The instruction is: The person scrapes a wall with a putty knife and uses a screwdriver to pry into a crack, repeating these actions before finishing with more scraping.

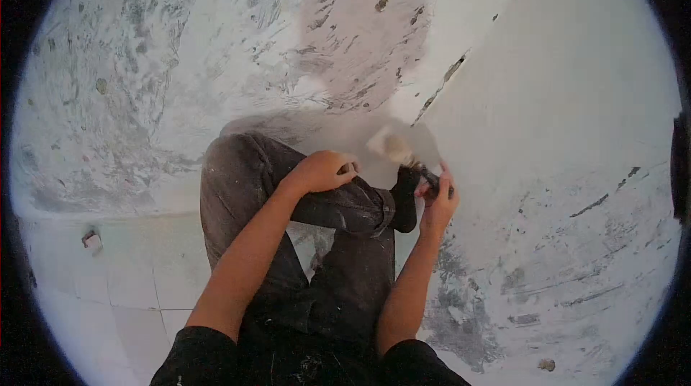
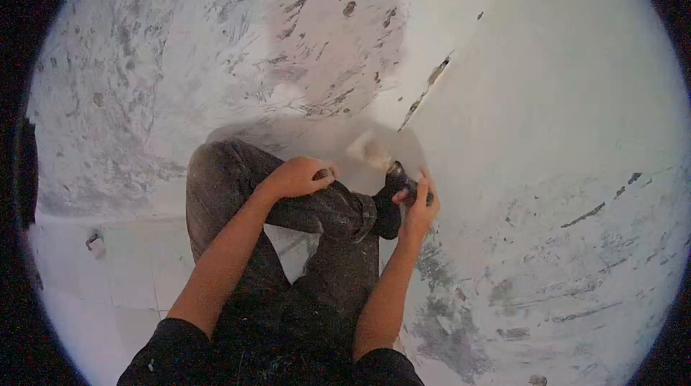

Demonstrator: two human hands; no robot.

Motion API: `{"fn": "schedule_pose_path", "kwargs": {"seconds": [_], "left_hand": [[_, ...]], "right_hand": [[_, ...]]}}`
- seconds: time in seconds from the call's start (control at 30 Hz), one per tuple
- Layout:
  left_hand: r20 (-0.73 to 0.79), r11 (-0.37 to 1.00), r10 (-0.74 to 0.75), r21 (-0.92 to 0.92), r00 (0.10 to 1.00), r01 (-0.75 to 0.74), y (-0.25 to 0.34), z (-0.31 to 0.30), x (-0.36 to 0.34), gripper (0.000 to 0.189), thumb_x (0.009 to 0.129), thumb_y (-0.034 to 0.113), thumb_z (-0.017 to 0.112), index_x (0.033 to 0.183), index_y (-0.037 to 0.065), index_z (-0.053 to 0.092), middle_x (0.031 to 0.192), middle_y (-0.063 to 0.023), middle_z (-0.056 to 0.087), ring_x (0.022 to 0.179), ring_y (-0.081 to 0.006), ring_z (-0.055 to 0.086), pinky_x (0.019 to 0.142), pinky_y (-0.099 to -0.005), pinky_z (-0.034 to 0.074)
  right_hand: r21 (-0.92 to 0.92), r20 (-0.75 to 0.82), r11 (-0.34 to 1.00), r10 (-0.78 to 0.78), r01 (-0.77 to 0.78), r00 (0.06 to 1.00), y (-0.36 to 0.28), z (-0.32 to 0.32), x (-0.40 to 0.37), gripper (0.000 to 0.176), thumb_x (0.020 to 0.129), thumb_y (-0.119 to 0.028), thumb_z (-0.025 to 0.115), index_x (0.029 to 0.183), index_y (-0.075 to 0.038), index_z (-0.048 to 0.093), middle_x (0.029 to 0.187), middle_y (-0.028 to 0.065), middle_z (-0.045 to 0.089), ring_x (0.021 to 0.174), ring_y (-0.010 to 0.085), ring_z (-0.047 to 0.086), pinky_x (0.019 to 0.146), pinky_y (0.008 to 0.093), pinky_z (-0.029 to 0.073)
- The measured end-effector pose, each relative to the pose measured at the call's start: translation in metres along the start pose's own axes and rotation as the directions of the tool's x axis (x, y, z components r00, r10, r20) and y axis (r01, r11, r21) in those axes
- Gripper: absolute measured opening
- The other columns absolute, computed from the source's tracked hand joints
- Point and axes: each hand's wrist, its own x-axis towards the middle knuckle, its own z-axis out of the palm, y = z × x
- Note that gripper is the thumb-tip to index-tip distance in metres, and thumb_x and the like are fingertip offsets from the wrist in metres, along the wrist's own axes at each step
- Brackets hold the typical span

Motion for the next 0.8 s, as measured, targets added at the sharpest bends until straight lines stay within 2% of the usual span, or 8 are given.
{"fn": "schedule_pose_path", "kwargs": {"seconds": [0.03,0.13,0.33,0.53,0.6,0.63,0.67,0.8], "left_hand": [[0.005,1.0,0.004,0.005,1.0,-0.004,0.0,0.0,0.0,0.025,0.09,0.025,0.061,0.107,0.008,0.066,0.087,-0.0127,0.071,0.079,-0.0295,0.067,0.073,-0.0422,0.051],[0.026,1.0,0.003,0.019,1.0,-0.004,0.0,-0.001,0.001,0.025,0.09,0.025,0.061,0.107,0.008,0.066,0.086,-0.0125,0.07,0.079,-0.0289,0.067,0.073,-0.0414,0.051],[-0.007,0.999,0.031,0.008,0.999,-0.031,0.0,0.001,0.0,0.024,0.091,0.026,0.06,0.107,0.009,0.066,0.085,-0.0111,0.07,0.078,-0.0279,0.067,0.073,-0.04,0.051],[-0.001,1.0,-0.01,0.005,1.0,0.01,0.002,0.001,0.0,0.021,0.088,0.023,0.062,0.103,0.009,0.068,0.085,-0.0133,0.071,0.079,-0.0317,0.067,0.072,-0.0421,0.051],[0.002,1.0,-0.028,0.0,1.0,0.028,0.002,0.002,0.001,0.021,0.088,0.023,0.062,0.103,0.009,0.068,0.085,-0.0133,0.07,0.079,-0.0318,0.067,0.072,-0.0422,0.051],[-0.025,1.0,0.006,0.022,1.0,-0.005,0.0,0.003,0.001,0.021,0.088,0.023,0.062,0.103,0.009,0.068,0.085,-0.0134,0.07,0.079,-0.0319,0.067,0.072,-0.0424,0.051],[-0.052,0.998,0.038,0.043,0.998,-0.036,-0.003,0.004,0.0,0.021,0.088,0.024,0.062,0.102,0.009,0.068,0.085,-0.0134,0.07,0.079,-0.032,0.067,0.072,-0.0426,0.051],[-0.035,0.999,0.023,0.028,0.999,-0.022,0.002,-0.001,-0.001,0.022,0.088,0.024,0.062,0.103,0.009,0.068,0.086,-0.0139,0.071,0.08,-0.0319,0.067,0.072,-0.0431,0.051]], "right_hand": [[0.175,-0.037,0.969,-0.168,0.172,0.985,-0.008,0.0,-0.003,0.037,0.1,-0.025,0.056,0.124,0.003,0.06,0.074,0.0064,0.063,0.072,0.012,0.061,0.054,0.0242,0.043],[0.097,-0.041,0.963,-0.248,0.251,0.968,-0.02,0.009,-0.008,0.046,0.101,-0.021,0.056,0.138,0.004,0.046,0.082,0.0067,0.062,0.068,0.0126,0.058,0.054,0.0236,0.043],[0.162,0.07,0.987,0.005,-0.016,0.998,0.012,0.029,-0.003,0.033,0.103,-0.019,0.051,0.128,0.002,0.053,0.073,-0.0008,0.043,0.062,0.0093,0.044,0.05,0.0248,0.035],[0.283,-0.256,0.888,-0.294,0.363,0.921,0.038,0.074,0.015,0.032,0.105,-0.025,0.047,0.118,0.003,0.055,0.069,-0.0016,0.04,0.059,0.0111,0.04,0.054,0.0261,0.035],[0.285,-0.198,0.926,-0.195,0.247,0.961,0.04,0.075,0.009,0.031,0.106,-0.026,0.045,0.117,0.002,0.055,0.068,-0.0022,0.038,0.058,0.0112,0.04,0.053,0.0272,0.035],[0.169,0.1,0.986,-0.012,-0.005,0.995,0.043,0.068,0.008,0.03,0.106,-0.025,0.045,0.117,0.001,0.055,0.068,-0.0022,0.038,0.057,0.0106,0.039,0.052,0.0268,0.035],[-0.022,0.361,0.976,0.211,-0.218,0.908,0.047,0.065,0.007,0.029,0.106,-0.025,0.046,0.118,0.0,0.054,0.068,-0.0021,0.038,0.057,0.0101,0.039,0.052,0.0264,0.034],[0.077,0.197,0.997,0.008,-0.024,0.98,0.062,0.068,-0.001,0.028,0.105,-0.025,0.047,0.119,-0.002,0.053,0.068,-0.002,0.038,0.057,0.0074,0.037,0.051,0.0244,0.033]]}}
